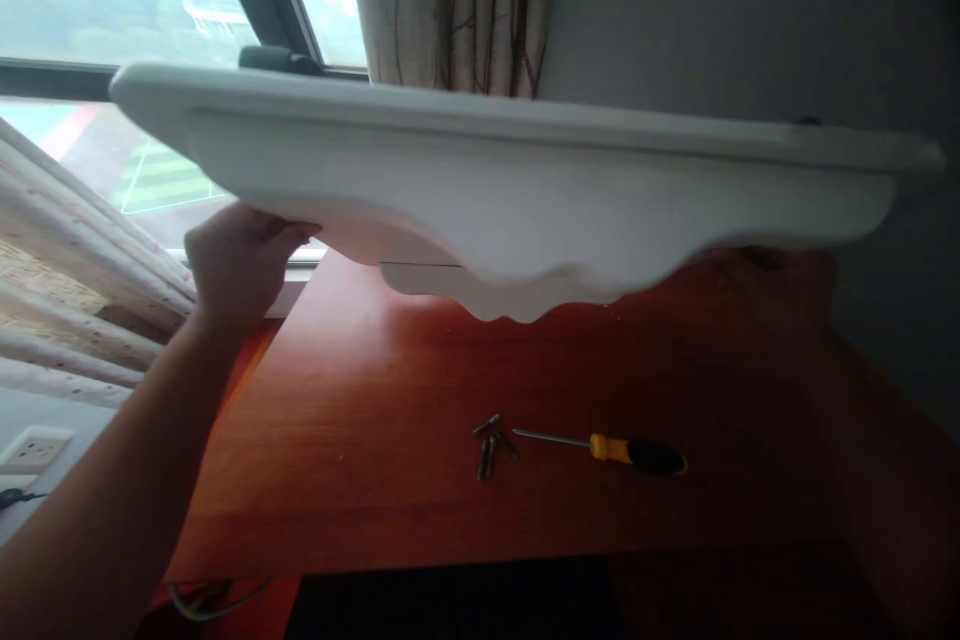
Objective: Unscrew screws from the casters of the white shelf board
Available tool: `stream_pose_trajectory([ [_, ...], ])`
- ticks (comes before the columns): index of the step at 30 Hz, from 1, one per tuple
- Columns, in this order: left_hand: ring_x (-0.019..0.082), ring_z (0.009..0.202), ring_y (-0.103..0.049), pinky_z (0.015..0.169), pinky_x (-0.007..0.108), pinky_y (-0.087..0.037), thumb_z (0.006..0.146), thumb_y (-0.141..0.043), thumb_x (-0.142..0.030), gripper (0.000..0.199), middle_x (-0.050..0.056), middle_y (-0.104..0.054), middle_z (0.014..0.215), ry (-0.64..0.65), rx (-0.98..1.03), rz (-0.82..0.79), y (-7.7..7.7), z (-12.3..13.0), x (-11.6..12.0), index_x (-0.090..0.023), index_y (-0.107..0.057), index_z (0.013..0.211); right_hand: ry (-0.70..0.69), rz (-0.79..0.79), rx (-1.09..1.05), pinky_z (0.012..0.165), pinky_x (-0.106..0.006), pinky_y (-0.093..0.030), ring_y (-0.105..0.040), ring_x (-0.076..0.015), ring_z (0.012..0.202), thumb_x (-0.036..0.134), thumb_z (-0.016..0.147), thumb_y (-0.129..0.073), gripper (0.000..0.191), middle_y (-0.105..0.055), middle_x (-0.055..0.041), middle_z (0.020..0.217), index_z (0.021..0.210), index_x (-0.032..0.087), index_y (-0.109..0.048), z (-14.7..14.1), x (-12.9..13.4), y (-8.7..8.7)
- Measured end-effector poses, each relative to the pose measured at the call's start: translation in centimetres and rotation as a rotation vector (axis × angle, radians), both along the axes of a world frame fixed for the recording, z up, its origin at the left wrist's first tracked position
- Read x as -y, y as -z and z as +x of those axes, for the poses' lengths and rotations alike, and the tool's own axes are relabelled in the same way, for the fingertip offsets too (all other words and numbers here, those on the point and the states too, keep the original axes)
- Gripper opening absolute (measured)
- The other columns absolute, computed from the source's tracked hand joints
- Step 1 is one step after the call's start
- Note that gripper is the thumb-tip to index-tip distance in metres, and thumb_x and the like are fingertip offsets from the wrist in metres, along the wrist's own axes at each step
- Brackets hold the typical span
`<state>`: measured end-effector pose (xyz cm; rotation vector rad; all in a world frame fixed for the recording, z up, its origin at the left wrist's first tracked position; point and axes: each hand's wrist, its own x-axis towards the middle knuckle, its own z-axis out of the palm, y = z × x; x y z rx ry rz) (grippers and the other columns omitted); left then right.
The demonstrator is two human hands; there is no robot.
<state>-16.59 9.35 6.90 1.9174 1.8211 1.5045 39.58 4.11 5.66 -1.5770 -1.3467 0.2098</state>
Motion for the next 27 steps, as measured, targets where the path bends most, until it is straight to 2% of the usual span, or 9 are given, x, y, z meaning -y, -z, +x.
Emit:
stream_pose_trajectory([
  [2, 0.018, 0.09, -0.067, 0.089, 0.033, -0.056, 0.081, -0.078, -0.035, 0.041, 0.005, -0.076, 0.104, 0.065, 0.095, 0.092, -0.5, 0.3, -0.2, -0.005, -0.071, 0.109, 0.021, 0.074, -0.01, 0.067, -0.031, -0.048, -0.062, -0.0151, 0.072, 0.039, 0.08, -0.078, 0.03, -0.071, -0.0065, 0.082, 0.094, 0.013, -0.074, -0.2, 0.0, -1.1],
  [3, 0.017, 0.09, -0.067, 0.089, 0.033, -0.056, 0.081, -0.078, -0.034, 0.044, 0.006, -0.076, 0.105, 0.118, 0.14, 0.117, -0.6, 0.4, -0.3, -0.005, -0.07, 0.113, 0.012, 0.113, -0.026, 0.065, -0.03, -0.047, -0.059, -0.0128, 0.066, 0.037, 0.076, -0.08, 0.029, -0.071, -0.0054, 0.077, 0.093, 0.013, -0.074, -0.4, -0.2, -1.4],
  [6, 0.016, 0.089, -0.066, 0.088, 0.033, -0.055, 0.084, -0.077, -0.033, 0.052, 0.007, -0.076, 0.109, 0.236, 0.221, 0.112, -0.2, 0.8, -0.7, -0.005, -0.066, 0.127, -0.107, 0.171, -0.153, 0.071, -0.029, -0.049, -0.06, -0.0106, 0.069, 0.032, 0.076, -0.081, 0.032, -0.074, -0.0068, 0.09, 0.101, 0.013, -0.075, -1.1, -1.3, -1.2],
  [9, 0.014, 0.084, -0.065, 0.08, 0.028, -0.054, 0.086, -0.075, -0.039, 0.055, 0.007, -0.076, 0.107, 0.275, 0.307, 0.047, 1.0, 1.0, -0.8, -0.008, -0.065, 0.13, -0.203, 0.136, -0.305, 0.082, -0.031, -0.05, -0.065, -0.0122, 0.08, 0.033, 0.079, -0.079, 0.033, -0.075, -0.0082, 0.101, 0.104, 0.013, -0.073, -1.5, -2.7, 0.3],
  [12, 0.014, 0.082, -0.063, 0.075, 0.026, -0.052, 0.083, -0.075, -0.047, 0.06, 0.007, -0.075, 0.106, 0.248, 0.365, -0.084, 2.4, 0.9, -0.6, -0.008, -0.066, 0.129, -0.201, 0.037, -0.394, 0.083, -0.031, -0.051, -0.065, -0.0145, 0.083, 0.038, 0.08, -0.077, 0.036, -0.074, -0.0081, 0.101, 0.105, 0.013, -0.071, -1.6, -3.7, 2.2],
  [17, 0.014, 0.076, -0.061, 0.067, 0.025, -0.049, 0.08, -0.074, -0.048, 0.054, 0.007, -0.075, 0.099, 0.177, 0.37, -0.288, 3.8, 0.6, -0.4, -0.007, -0.073, 0.117, -0.139, -0.095, -0.398, 0.06, -0.026, -0.045, -0.057, -0.0131, 0.065, 0.046, 0.078, -0.075, 0.035, -0.069, -0.0034, 0.077, 0.089, 0.014, -0.07, -1.7, -4.0, 4.7],
  [22, 0.015, 0.069, -0.058, 0.059, 0.025, -0.045, 0.079, -0.072, -0.046, 0.047, 0.005, -0.074, 0.087, 0.083, 0.308, -0.464, 4.6, 0.6, -0.4, -0.008, -0.076, 0.107, -0.071, -0.256, -0.366, 0.047, -0.025, -0.036, -0.049, -0.0131, 0.053, 0.049, 0.071, -0.077, 0.032, -0.06, 0.0001, 0.06, 0.071, 0.018, -0.067, -1.7, -3.9, 6.1],
  [25, 0.016, 0.07, -0.059, 0.058, 0.025, -0.044, 0.077, -0.072, -0.046, 0.043, 0.005, -0.074, 0.086, 0.041, 0.268, -0.51, 5.0, 0.7, -0.3, -0.01, -0.078, 0.1, -0.032, -0.339, -0.378, 0.046, -0.025, -0.035, -0.05, -0.0142, 0.053, 0.047, 0.069, -0.076, 0.029, -0.06, -0.0003, 0.059, 0.068, 0.02, -0.067, -2.1, -3.6, 6.6],
  [27, 0.017, 0.071, -0.06, 0.06, 0.025, -0.045, 0.078, -0.071, -0.048, 0.045, 0.005, -0.075, 0.089, 0.028, 0.243, -0.539, 5.3, 0.7, -0.1, -0.011, -0.077, 0.103, -0.029, -0.363, -0.402, 0.046, -0.026, -0.037, -0.051, -0.0146, 0.054, 0.046, 0.069, -0.075, 0.027, -0.062, -0.0014, 0.061, 0.068, 0.02, -0.067, -2.4, -3.3, 7.0],
])
